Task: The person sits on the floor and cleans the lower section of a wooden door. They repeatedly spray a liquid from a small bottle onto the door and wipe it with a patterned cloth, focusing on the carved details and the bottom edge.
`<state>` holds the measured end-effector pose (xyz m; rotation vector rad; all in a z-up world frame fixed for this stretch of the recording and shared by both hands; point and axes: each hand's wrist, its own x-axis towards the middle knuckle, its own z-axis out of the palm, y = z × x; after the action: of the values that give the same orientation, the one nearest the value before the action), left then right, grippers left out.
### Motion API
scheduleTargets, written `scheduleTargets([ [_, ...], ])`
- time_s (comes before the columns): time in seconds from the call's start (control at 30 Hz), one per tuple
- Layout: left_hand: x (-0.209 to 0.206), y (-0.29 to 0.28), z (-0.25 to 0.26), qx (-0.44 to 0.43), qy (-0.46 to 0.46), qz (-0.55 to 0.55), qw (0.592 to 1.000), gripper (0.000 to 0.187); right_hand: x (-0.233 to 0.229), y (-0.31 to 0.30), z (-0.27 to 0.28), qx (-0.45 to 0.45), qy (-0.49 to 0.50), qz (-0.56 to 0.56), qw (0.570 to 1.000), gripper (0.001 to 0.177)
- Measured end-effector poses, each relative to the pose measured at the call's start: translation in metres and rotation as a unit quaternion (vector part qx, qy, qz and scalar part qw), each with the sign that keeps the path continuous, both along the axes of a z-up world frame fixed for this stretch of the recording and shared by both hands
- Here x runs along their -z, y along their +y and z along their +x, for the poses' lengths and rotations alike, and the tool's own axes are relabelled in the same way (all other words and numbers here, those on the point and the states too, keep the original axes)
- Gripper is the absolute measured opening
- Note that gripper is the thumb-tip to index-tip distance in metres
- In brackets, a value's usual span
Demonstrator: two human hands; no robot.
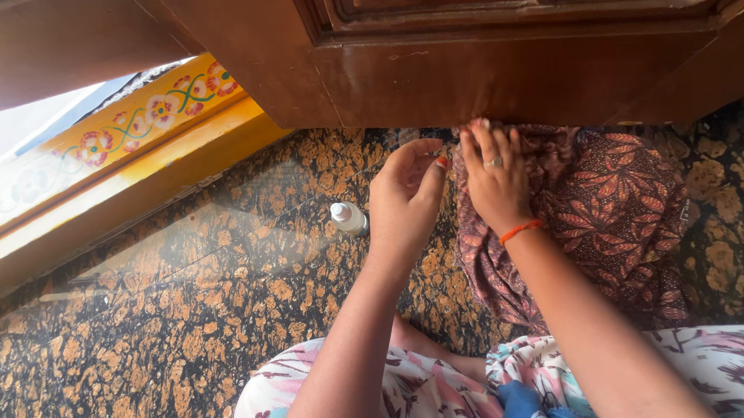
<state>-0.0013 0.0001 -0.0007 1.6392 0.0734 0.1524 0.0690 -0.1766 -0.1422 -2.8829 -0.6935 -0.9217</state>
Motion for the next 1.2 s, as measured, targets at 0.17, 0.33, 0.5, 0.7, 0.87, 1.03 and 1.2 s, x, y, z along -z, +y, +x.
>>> scheduleTargets([
  [0.17,-0.002,0.002,0.0,-0.006,0.005,-0.001,1.0,0.028,-0.025,-0.007,-0.008,-0.026,-0.008,0.023,0.999,0.044],
  [0.33,-0.004,-0.001,0.001,0.003,0.0,-0.009,1.0,0.028,-0.114,0.002,0.008,-0.062,-0.084,0.19,0.976,0.026],
  [0.5,-0.004,0.0,0.001,0.003,0.026,-0.024,0.999,0.028,-0.112,0.013,0.024,-0.07,-0.059,0.342,0.935,0.021],
  [0.7,0.002,0.002,-0.001,-0.006,-0.003,-0.012,1.0,0.026,0.006,-0.018,0.007,-0.011,-0.014,-0.014,1.0,0.036],
  [0.87,-0.002,0.004,-0.002,-0.015,0.023,-0.019,0.999,0.027,0.008,-0.051,-0.006,-0.045,-0.017,0.005,0.999,0.036],
  [1.03,-0.002,0.0,0.001,-0.005,0.001,0.015,1.0,0.026,-0.052,-0.067,0.006,-0.016,-0.067,0.163,0.984,0.036],
  [1.2,0.0,-0.002,0.0,0.008,0.027,-0.003,1.0,0.027,-0.058,-0.062,0.019,0.089,-0.11,0.157,0.978,0.045],
])
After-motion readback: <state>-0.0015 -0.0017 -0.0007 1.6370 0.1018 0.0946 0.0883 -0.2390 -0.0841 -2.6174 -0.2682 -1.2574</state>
